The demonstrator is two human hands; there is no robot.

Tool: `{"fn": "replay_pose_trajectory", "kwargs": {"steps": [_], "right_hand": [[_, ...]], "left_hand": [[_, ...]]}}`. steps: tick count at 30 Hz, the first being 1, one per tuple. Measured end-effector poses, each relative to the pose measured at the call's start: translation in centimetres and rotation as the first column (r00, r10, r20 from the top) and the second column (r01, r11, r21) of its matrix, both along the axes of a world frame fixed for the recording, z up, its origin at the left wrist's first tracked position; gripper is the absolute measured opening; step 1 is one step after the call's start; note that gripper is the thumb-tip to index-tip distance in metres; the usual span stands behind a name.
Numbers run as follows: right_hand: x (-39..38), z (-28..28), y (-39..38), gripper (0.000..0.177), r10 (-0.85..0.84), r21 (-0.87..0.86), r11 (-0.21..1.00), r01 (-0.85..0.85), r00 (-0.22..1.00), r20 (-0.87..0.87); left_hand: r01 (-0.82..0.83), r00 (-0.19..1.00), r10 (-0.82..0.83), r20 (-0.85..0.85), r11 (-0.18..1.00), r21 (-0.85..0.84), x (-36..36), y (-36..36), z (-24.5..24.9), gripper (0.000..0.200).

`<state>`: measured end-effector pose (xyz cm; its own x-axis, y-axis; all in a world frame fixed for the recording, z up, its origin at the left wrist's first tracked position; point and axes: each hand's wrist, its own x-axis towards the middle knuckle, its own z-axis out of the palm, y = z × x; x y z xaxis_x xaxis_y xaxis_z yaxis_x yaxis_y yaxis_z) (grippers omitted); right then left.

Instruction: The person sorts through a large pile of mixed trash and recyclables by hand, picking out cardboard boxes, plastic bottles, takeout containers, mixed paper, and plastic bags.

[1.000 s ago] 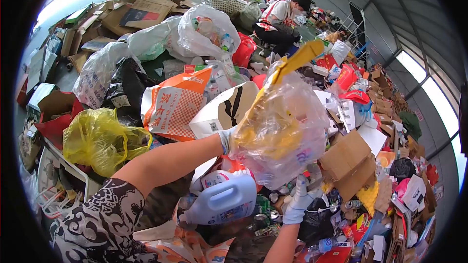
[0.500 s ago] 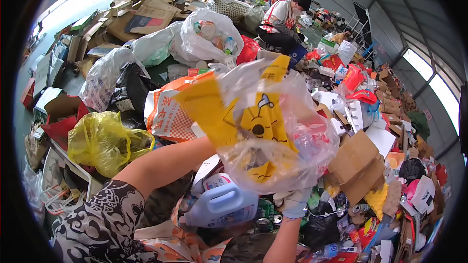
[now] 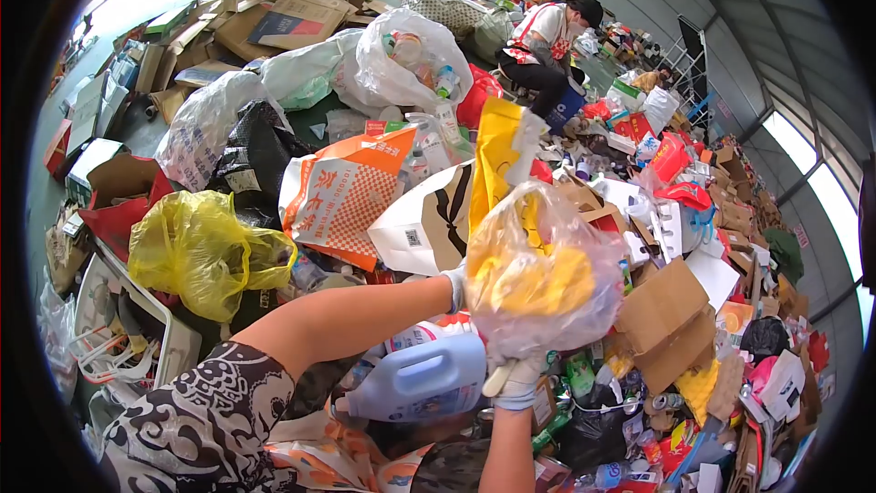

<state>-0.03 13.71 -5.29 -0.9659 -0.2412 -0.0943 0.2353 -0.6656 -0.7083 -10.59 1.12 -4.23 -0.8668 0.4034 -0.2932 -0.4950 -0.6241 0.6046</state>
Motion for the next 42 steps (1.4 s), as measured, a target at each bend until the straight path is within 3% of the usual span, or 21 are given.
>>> {"fn": "replay_pose_trajectory", "kwargs": {"steps": [2, 4, 5, 6, 8, 10, 11, 14, 16, 17, 19, 20, 21, 24, 28, 32, 34, 36, 38, 40, 42], "right_hand": [[-0.8, 1.2, 1.6, 0.023, -0.073, -0.434, 0.901, -0.012, 0.981, -0.179], [-1.0, 0.0, 0.7, 0.016, -0.233, -0.297, 0.925, 0.236, 0.971, 0.045], [-0.7, -2.4, 0.3, 0.018, -0.328, -0.007, 0.942, 0.336, 0.926, 0.188], [-0.6, -4.2, 0.4, 0.021, -0.449, 0.290, 0.883, 0.370, 0.846, 0.288], [-1.1, -4.3, 1.5, 0.028, -0.485, 0.366, 0.856, 0.364, 0.811, 0.327], [-1.7, -3.9, 3.9, 0.031, -0.470, 0.181, 0.881, 0.437, 0.854, 0.224], [-1.9, -3.7, 5.3, 0.029, -0.467, 0.319, 0.866, 0.385, 0.851, 0.242], [-0.5, 0.4, 4.2, 0.038, -0.497, 0.559, 0.697, 0.450, 0.864, -0.075], [-0.5, 0.0, 4.7, 0.033, -0.496, 0.628, 0.645, 0.435, 0.864, -0.089], [-0.7, -0.2, 4.8, 0.029, -0.495, 0.693, 0.589, 0.417, 0.863, -0.099], [-2.4, -2.2, 5.0, 0.028, -0.504, 0.693, 0.543, 0.475, 0.844, -0.184], [-2.6, -3.0, 5.0, 0.028, -0.512, 0.689, 0.494, 0.530, 0.818, -0.261], [-2.3, -2.1, 5.4, 0.040, -0.471, 0.763, 0.512, 0.395, 0.872, -0.135], [-0.5, 0.0, 4.3, 0.036, -0.461, 0.748, 0.535, 0.392, 0.878, -0.130], [0.9, 2.2, 3.4, 0.029, -0.428, 0.718, 0.580, 0.385, 0.894, -0.133], [0.8, 2.5, 4.3, 0.024, -0.621, 0.512, 0.508, 0.693, 0.706, -0.341], [0.1, 0.5, 8.1, 0.035, -0.652, 0.509, 0.536, 0.673, 0.713, -0.257], [0.3, 1.8, 8.2, 0.043, -0.754, 0.494, 0.298, 0.817, 0.519, -0.404], [0.4, 2.6, 8.9, 0.048, -0.725, 0.526, 0.275, 0.805, 0.533, -0.436], [0.6, 1.9, 11.8, 0.046, -0.320, 0.887, -0.129, 0.443, 0.828, -0.460], [0.5, 2.5, 10.6, 0.054, -0.505, 0.565, 0.076, 0.821, 0.521, -0.689]], "left_hand": [[-0.026, 1.000, 0.026, -0.003, 0.994, -0.109, 0.2, 0.2, -0.1, 0.025], [0.000, 0.998, -0.023, -0.063, 0.941, -0.337, 1.5, 0.3, -0.1, 0.025], [0.071, 0.974, -0.170, -0.147, 0.852, -0.518, 2.1, 0.1, -0.5, 0.027], [-0.073, 0.806, -0.407, -0.429, 0.652, -0.754, 2.0, -0.4, -1.6, 0.032], [-0.047, 0.756, -0.602, -0.256, 0.341, -0.939, 0.9, -0.1, -2.8, 0.039], [0.016, 0.795, -0.486, -0.363, 0.615, -0.789, -0.2, -0.5, -3.5, 0.045], [0.103, 0.958, -0.260, -0.120, 0.704, -0.703, -0.4, -0.7, -1.2, 0.052], [-0.413, 0.910, 0.394, -0.128, 0.890, -0.194, -4.3, -2.1, -2.4, 0.057], [-0.271, 0.960, 0.274, -0.063, 0.961, 0.047, -3.3, -3.0, 0.9, 0.070], [-0.166, 0.965, 0.143, -0.219, 0.982, -0.094, -2.1, -3.2, 2.1, 0.077], [-0.140, 0.802, -0.084, -0.592, 0.936, -0.323, -2.4, -0.2, -1.5, 0.093], [-0.316, 0.671, -0.257, -0.696, 0.749, -0.582, -1.1, 0.8, -1.6, 0.099], [-0.181, 0.710, -0.445, -0.545, 0.633, -0.753, 1.8, 0.4, 0.7, 0.099], [-0.093, 0.799, -0.485, -0.355, 0.484, -0.870, 3.5, 2.6, -2.8, 0.084], [-0.495, 0.761, -0.309, -0.571, 0.293, -0.818, 3.2, 0.5, 1.8, 0.036], [-0.570, 0.717, -0.368, -0.592, 0.179, -0.802, 2.1, -0.5, 2.9, 0.028], [-0.572, 0.717, -0.394, -0.575, 0.139, -0.808, 2.2, -0.4, 2.6, 0.027], [-0.464, 0.697, -0.509, -0.505, 0.216, -0.859, 2.7, -0.4, 2.5, 0.025], [-0.478, 0.684, -0.515, -0.517, 0.218, -0.851, 2.8, -0.6, 2.8, 0.026], [-0.514, 0.706, -0.523, -0.477, 0.084, -0.854, 2.3, -1.8, 4.5, 0.027], [-0.553, 0.710, -0.504, -0.492, 0.033, -0.832, 1.5, -2.1, 4.3, 0.028]]}}
